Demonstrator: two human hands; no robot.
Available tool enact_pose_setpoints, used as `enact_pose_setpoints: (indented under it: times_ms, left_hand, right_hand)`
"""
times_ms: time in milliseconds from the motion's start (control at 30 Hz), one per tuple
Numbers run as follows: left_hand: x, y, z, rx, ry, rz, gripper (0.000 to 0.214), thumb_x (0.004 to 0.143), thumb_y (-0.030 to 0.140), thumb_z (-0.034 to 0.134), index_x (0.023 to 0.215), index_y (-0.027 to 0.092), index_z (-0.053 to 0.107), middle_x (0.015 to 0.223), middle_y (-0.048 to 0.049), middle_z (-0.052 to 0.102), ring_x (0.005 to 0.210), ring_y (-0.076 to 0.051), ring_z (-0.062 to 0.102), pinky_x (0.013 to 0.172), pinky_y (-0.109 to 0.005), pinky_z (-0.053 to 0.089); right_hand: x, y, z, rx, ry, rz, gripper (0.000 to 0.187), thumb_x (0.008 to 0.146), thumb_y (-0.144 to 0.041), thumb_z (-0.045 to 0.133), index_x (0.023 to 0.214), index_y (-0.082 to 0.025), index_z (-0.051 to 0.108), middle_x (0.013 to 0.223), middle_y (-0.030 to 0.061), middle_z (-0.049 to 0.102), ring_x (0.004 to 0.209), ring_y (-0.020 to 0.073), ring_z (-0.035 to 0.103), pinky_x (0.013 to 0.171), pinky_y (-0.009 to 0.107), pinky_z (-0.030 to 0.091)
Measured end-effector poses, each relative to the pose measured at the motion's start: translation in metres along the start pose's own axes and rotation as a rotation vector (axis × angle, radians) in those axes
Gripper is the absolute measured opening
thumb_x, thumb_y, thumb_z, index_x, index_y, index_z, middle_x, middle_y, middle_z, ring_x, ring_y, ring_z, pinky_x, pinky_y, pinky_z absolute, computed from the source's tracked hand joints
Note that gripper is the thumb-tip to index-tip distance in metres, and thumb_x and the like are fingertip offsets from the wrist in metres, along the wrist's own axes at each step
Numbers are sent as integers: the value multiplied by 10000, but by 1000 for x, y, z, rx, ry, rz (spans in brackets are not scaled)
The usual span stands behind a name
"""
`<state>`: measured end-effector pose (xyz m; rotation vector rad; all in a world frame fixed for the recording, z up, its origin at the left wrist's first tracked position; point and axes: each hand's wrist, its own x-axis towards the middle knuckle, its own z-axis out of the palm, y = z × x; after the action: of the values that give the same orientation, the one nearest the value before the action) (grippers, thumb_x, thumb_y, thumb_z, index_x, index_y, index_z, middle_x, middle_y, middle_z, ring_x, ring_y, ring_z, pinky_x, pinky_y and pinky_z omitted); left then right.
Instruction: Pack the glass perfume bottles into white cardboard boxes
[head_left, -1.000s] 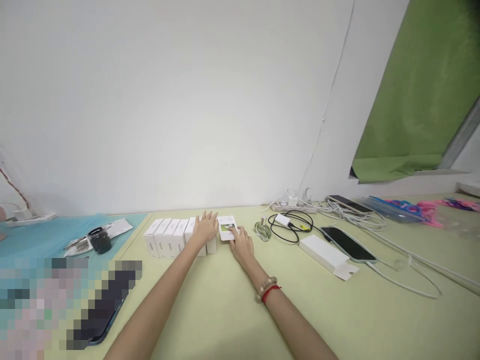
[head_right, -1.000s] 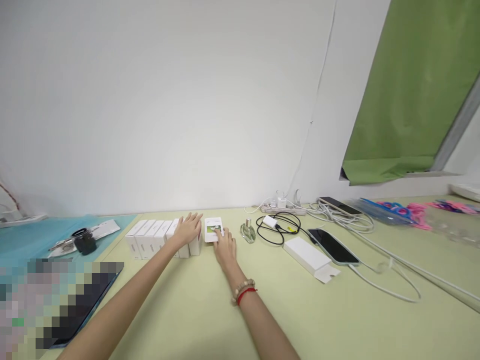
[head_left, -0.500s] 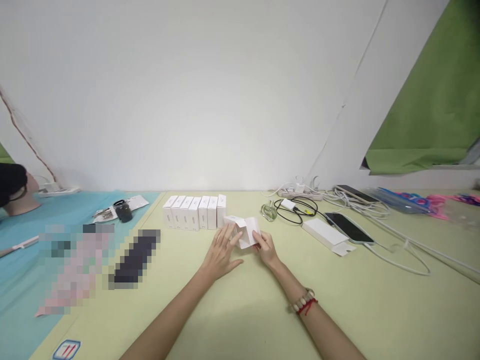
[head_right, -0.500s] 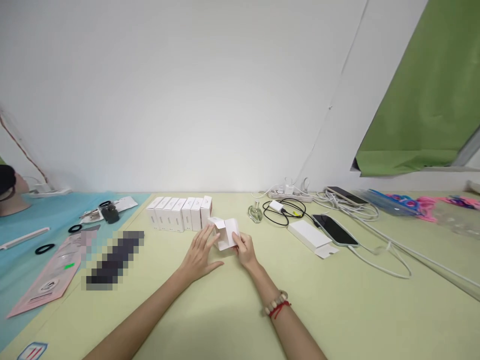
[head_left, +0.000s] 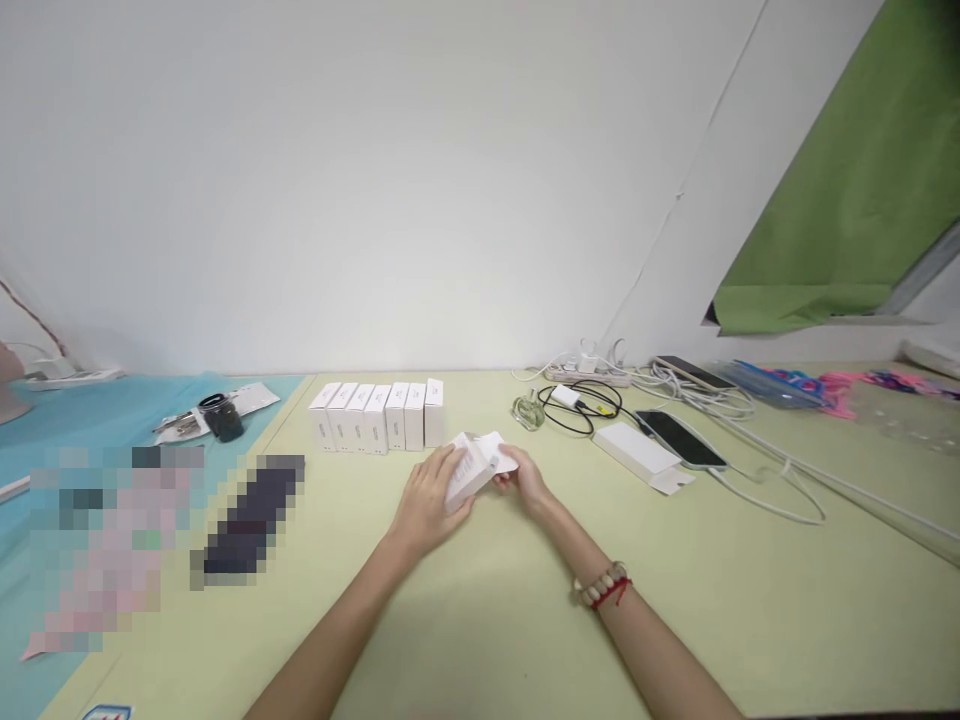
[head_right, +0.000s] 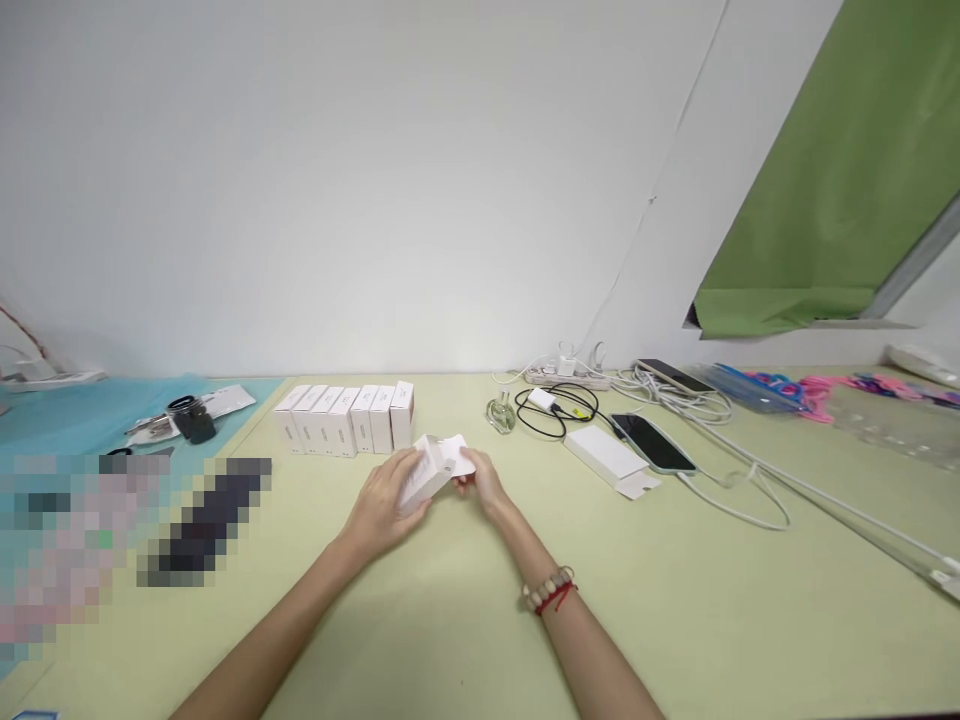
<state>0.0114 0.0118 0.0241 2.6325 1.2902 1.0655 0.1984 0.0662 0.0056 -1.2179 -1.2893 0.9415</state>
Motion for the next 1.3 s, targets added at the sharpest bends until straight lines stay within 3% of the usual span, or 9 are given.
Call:
enact_pose_setpoints:
  times_ms: [133, 233, 400, 533, 633, 800, 1000, 1167, 1300]
  left_hand:
    - [-1, 1, 7, 77, -90, 26, 421, 796, 192, 441, 1213, 252, 430, 1224, -60, 507, 1164, -216, 447, 941, -368, 371]
    - [-1, 1, 7, 98, -112, 4, 389, 783, 149, 421, 1151, 261, 485, 1107, -48, 570, 1045, -206, 513, 877, -360, 393]
    - [-2, -4, 9, 52, -62, -87, 471, 779, 316, 510, 1233, 249, 403, 1244, -78, 466, 1163, -253, 413, 938, -407, 337]
    - [-6, -14, 20, 23, -23, -257, 572, 751, 418, 546, 1251, 205, 367, 1291, -132, 379, 1217, -317, 324, 974, -489, 277]
    - [-6, -19, 20, -61, 1, -310, 578, 720, 367, 582, 1235, 212, 371, 1167, -119, 432, 1113, -294, 397, 937, -479, 324]
    - [1, -14, 5, -301, 144, -179, 754, 629, 194, 610, 1285, 199, 238, 1182, -112, 353, 1140, -238, 362, 972, -405, 338]
    - [3, -11, 0, -122, 270, -250, 807, 608, 296, 671, 1302, 201, 272, 1159, -123, 349, 1127, -276, 376, 958, -450, 330]
    - [3, -11, 0, 58, 271, -232, 738, 668, 327, 645, 1316, 204, 314, 1218, -146, 377, 1155, -303, 370, 966, -473, 296]
    - [2, -4, 3, 13, 277, -232, 552, 737, 314, 594, 1253, 226, 418, 1257, -136, 391, 1195, -295, 356, 997, -483, 247]
  right_hand:
    - [15, 0, -45, -182, 309, -3, 456, 760, -508, 342, 435, -196, 408, 474, 30, 494, 468, 136, 456, 525, 286, 393]
    - [17, -2, -87, -369, 601, -10, 358, 722, -462, 422, 581, -162, 555, 758, 96, 582, 800, 228, 517, 774, 379, 374]
    - [17, 14, -138, -692, 915, 12, 449, 619, -409, 567, 1016, -201, 564, 1218, 120, 431, 1174, 318, 296, 956, 504, 175]
    - [20, 35, -159, -1006, 829, 134, 673, 577, -463, 609, 1183, -213, 456, 1319, 155, 337, 1221, 341, 222, 933, 519, 174]
    - [24, 37, -160, -1100, 708, 178, 668, 577, -486, 613, 1155, -173, 493, 1173, 194, 464, 1142, 357, 320, 917, 521, 158]
    - [23, 27, -143, -1141, 733, 168, 638, 563, -530, 614, 1096, -189, 535, 1103, 171, 478, 1068, 346, 388, 923, 516, 168]
    - [14, 27, -129, -1089, 695, 175, 669, 589, -442, 624, 1177, -190, 429, 1112, 167, 405, 1058, 362, 374, 825, 513, 312]
    - [11, 1, -114, -942, 985, -188, 664, 652, -347, 603, 1243, -197, 340, 1193, 160, 341, 1110, 335, 335, 875, 517, 303]
    - [7, -26, -84, -734, 946, -526, 675, 714, -429, 558, 1265, -155, 280, 1206, 161, 367, 1165, 296, 336, 932, 492, 320]
